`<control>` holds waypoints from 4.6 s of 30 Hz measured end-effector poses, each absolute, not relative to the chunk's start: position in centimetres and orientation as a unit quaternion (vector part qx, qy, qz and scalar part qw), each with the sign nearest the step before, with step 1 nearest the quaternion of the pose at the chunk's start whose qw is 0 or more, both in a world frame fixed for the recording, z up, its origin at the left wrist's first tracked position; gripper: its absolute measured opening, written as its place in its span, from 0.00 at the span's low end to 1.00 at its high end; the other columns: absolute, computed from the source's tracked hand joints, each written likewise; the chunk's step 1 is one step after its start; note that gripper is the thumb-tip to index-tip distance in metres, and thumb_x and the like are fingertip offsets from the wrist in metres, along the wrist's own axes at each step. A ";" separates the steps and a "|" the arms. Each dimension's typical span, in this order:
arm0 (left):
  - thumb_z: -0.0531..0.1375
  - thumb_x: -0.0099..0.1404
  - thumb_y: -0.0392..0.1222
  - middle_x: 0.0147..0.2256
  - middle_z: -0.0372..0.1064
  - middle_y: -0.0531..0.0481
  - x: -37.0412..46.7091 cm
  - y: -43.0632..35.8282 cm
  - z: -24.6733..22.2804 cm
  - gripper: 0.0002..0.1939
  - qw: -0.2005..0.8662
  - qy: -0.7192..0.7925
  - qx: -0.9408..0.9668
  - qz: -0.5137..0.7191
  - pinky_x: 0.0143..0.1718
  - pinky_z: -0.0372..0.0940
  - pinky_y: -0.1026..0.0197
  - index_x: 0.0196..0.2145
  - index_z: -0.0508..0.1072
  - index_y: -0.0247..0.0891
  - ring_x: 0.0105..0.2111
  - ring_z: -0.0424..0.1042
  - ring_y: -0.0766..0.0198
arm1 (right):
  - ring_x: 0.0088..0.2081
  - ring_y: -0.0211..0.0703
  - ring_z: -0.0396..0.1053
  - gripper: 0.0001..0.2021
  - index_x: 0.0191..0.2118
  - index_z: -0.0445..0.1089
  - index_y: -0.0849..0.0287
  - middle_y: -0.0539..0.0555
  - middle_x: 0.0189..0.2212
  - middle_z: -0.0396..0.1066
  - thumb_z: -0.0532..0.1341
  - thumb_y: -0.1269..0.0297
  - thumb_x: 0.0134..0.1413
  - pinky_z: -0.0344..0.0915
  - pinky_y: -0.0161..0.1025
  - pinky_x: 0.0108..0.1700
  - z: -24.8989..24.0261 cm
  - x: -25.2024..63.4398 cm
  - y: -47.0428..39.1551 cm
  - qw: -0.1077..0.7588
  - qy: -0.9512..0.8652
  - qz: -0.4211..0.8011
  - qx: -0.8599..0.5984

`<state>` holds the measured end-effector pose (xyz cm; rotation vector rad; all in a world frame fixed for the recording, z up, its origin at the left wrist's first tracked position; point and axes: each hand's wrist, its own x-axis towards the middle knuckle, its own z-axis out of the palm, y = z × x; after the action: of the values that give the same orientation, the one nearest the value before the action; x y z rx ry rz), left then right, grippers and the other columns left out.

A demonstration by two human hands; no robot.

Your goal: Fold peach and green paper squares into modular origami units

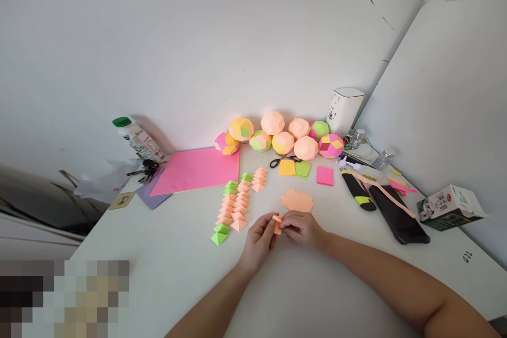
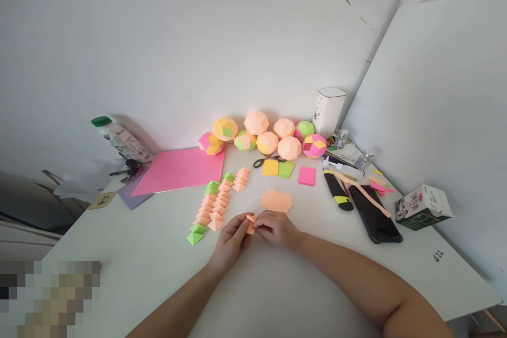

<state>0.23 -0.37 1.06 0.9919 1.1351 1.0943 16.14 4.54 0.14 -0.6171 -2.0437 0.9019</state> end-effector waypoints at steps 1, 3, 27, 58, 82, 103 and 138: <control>0.54 0.62 0.52 0.18 0.56 0.58 0.2 -0.4 1.1 0.18 0.599 0.488 0.429 0.467 0.21 0.50 0.68 0.44 0.68 0.37 0.19 0.54 0.71 | 0.26 0.40 0.67 0.09 0.30 0.69 0.57 0.55 0.26 0.69 0.55 0.62 0.58 0.66 0.38 0.29 0.1 16.1 4.5 0.402 -0.805 0.360 -0.247; 0.54 0.62 0.51 0.18 0.55 0.58 0.2 -0.5 1.2 0.18 0.597 0.490 0.437 0.461 0.22 0.50 0.67 0.46 0.67 0.38 0.19 0.54 0.71 | 0.24 0.39 0.66 0.09 0.31 0.70 0.58 0.55 0.27 0.68 0.55 0.62 0.58 0.66 0.37 0.26 0.1 16.2 4.5 0.400 -0.793 0.380 -0.257; 0.53 0.63 0.49 0.24 0.53 0.57 0.4 -0.9 0.6 0.24 0.533 0.504 0.502 0.458 0.23 0.55 0.65 0.55 0.58 0.41 0.21 0.56 0.70 | 0.27 0.34 0.64 0.08 0.35 0.63 0.59 0.48 0.27 0.62 0.62 0.65 0.49 0.63 0.33 0.28 0.8 16.4 4.9 0.316 -0.660 0.587 -0.346; 0.55 0.62 0.48 0.25 0.54 0.57 0.3 -0.7 0.4 0.19 0.526 0.493 0.500 0.479 0.24 0.54 0.67 0.49 0.64 0.40 0.23 0.55 0.71 | 0.25 0.36 0.65 0.04 0.30 0.64 0.61 0.49 0.24 0.64 0.58 0.66 0.52 0.61 0.32 0.25 1.1 16.4 4.8 0.288 -0.703 0.559 -0.332; 0.61 0.55 0.52 0.16 0.63 0.56 0.3 -0.1 1.1 0.16 0.584 0.505 0.390 0.501 0.19 0.56 0.67 0.27 0.63 0.36 0.16 0.60 0.71 | 0.24 0.34 0.63 0.06 0.36 0.63 0.58 0.50 0.28 0.66 0.57 0.72 0.50 0.62 0.32 0.25 0.7 16.4 4.6 0.346 -0.742 0.497 -0.287; 0.54 0.61 0.44 0.19 0.53 0.60 0.3 -0.9 1.4 0.23 0.592 0.513 0.453 0.426 0.22 0.53 0.67 0.53 0.59 0.37 0.19 0.54 0.70 | 0.29 0.39 0.68 0.10 0.35 0.73 0.59 0.56 0.31 0.69 0.58 0.59 0.56 0.67 0.37 0.29 -0.1 16.4 5.1 0.382 -0.780 0.436 -0.238; 0.54 0.63 0.45 0.27 0.53 0.57 0.4 -0.8 1.1 0.17 0.554 0.476 0.479 0.487 0.22 0.57 0.67 0.49 0.61 0.40 0.21 0.57 0.72 | 0.27 0.36 0.65 0.09 0.30 0.64 0.60 0.48 0.27 0.61 0.61 0.61 0.52 0.62 0.35 0.29 1.3 16.6 5.1 0.301 -0.659 0.606 -0.328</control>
<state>0.36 -0.77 1.06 1.1309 1.1259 1.1518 16.56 5.14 1.26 -0.8715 -1.7499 1.6071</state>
